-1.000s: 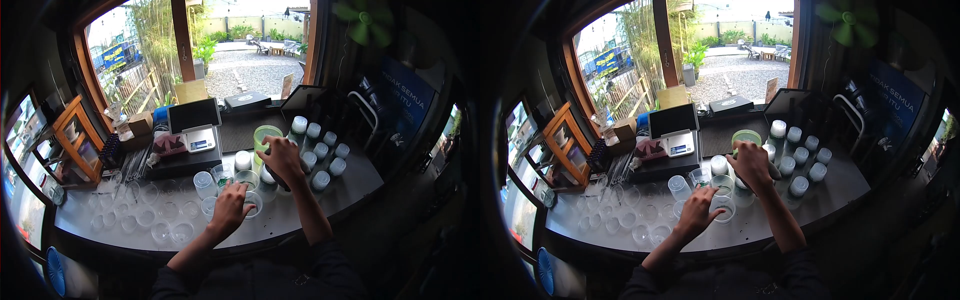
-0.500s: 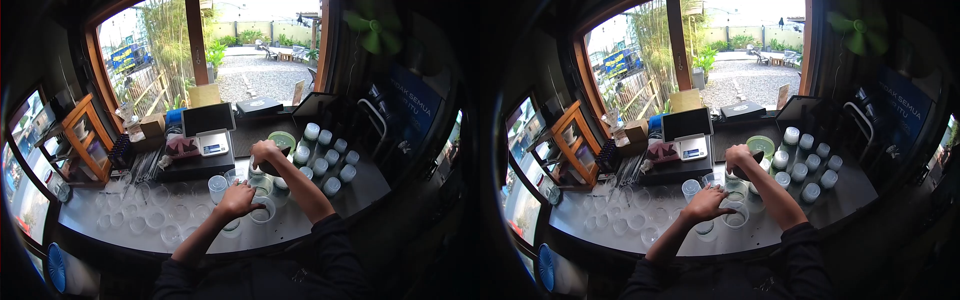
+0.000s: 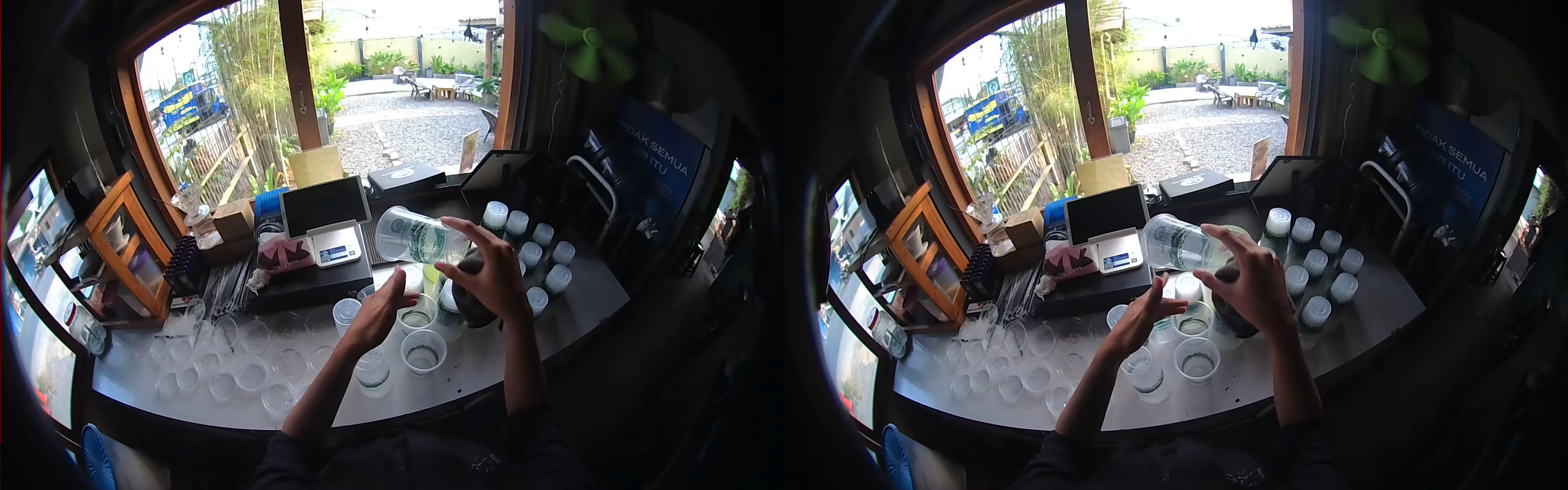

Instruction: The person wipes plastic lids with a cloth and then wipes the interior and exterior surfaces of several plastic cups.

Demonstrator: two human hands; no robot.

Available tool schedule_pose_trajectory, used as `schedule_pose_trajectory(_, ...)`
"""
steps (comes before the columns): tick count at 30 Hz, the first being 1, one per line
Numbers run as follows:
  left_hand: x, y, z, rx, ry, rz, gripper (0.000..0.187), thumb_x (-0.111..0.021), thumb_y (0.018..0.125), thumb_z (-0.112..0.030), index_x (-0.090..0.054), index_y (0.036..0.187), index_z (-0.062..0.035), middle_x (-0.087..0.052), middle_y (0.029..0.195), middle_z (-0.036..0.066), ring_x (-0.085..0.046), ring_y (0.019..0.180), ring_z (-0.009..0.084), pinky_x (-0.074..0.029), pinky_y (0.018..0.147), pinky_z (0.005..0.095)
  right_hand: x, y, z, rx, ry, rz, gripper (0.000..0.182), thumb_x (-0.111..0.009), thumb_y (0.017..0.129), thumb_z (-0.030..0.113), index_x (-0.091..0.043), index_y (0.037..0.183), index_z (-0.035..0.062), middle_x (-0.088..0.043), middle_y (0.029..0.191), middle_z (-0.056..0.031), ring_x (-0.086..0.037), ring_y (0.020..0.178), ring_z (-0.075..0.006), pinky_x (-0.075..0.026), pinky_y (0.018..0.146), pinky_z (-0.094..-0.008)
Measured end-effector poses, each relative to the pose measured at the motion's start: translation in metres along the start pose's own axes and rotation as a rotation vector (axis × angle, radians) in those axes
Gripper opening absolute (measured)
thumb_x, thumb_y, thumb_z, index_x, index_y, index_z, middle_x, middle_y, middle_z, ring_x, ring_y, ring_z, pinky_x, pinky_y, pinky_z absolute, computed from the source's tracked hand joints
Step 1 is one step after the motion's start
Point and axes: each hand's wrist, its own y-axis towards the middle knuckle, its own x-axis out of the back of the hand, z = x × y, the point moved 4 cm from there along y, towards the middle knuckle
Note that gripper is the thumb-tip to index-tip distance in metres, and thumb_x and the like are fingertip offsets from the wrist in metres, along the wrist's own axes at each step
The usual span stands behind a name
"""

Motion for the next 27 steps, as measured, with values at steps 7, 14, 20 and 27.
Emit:
schedule_pose_trajectory(7, -0.039, -0.006, -0.030, -0.088, -0.625, 0.044, 0.071, -0.044, 0.091, -0.056, -0.044, 0.129, 0.0039, -0.060, 0.115, 0.020, -0.061, 0.105, 0.0286, -0.047, 0.093, 0.0422, 0.014, -0.100, 0.026, 0.079, 0.252, 0.036, 0.051, -0.079, 0.071, 0.020, -0.061, 0.118, 0.0109, -0.062, 0.111, -0.0122, -0.067, 0.089, -0.0222, -0.055, 0.073, -0.0342)
schedule_pose_trajectory(14, -0.097, -0.018, -0.005, -0.033, -0.667, 0.298, 0.071, -0.042, 0.092, -0.055, -0.038, 0.134, 0.0022, -0.058, 0.116, 0.018, -0.063, 0.097, 0.0265, -0.051, 0.086, 0.0398, 0.090, -0.154, 0.000, -0.199, 0.810, -1.395, 0.036, -0.049, 0.093, 0.031, -0.050, 0.112, -0.0005, -0.053, 0.115, -0.0167, -0.053, 0.111, -0.0282, -0.043, 0.096, -0.0397)
schedule_pose_trajectory(20, -0.130, -0.023, 0.001, -0.483, -0.260, 0.143, 0.055, -0.046, 0.095, -0.036, -0.035, 0.139, -0.0030, -0.050, 0.128, 0.016, -0.053, 0.114, 0.0239, -0.043, 0.097, 0.0368, 0.005, -0.171, 0.039, 0.284, -0.264, -0.340, 0.044, -0.066, 0.080, 0.030, -0.061, 0.122, 0.0216, -0.038, 0.143, -0.0190, -0.022, 0.139, -0.0404, -0.015, 0.111, -0.0578)
schedule_pose_trajectory(27, -0.153, -0.066, 0.034, -0.391, -0.144, 0.220, 0.053, -0.055, 0.091, -0.023, -0.038, 0.137, -0.0013, -0.051, 0.129, 0.016, -0.049, 0.121, 0.0257, -0.041, 0.100, 0.0364, 0.043, -0.182, 0.048, 0.128, -0.134, -0.320, 0.039, -0.061, 0.086, 0.027, -0.060, 0.123, 0.0151, -0.029, 0.146, -0.0243, -0.016, 0.139, -0.0454, -0.012, 0.111, -0.0591)
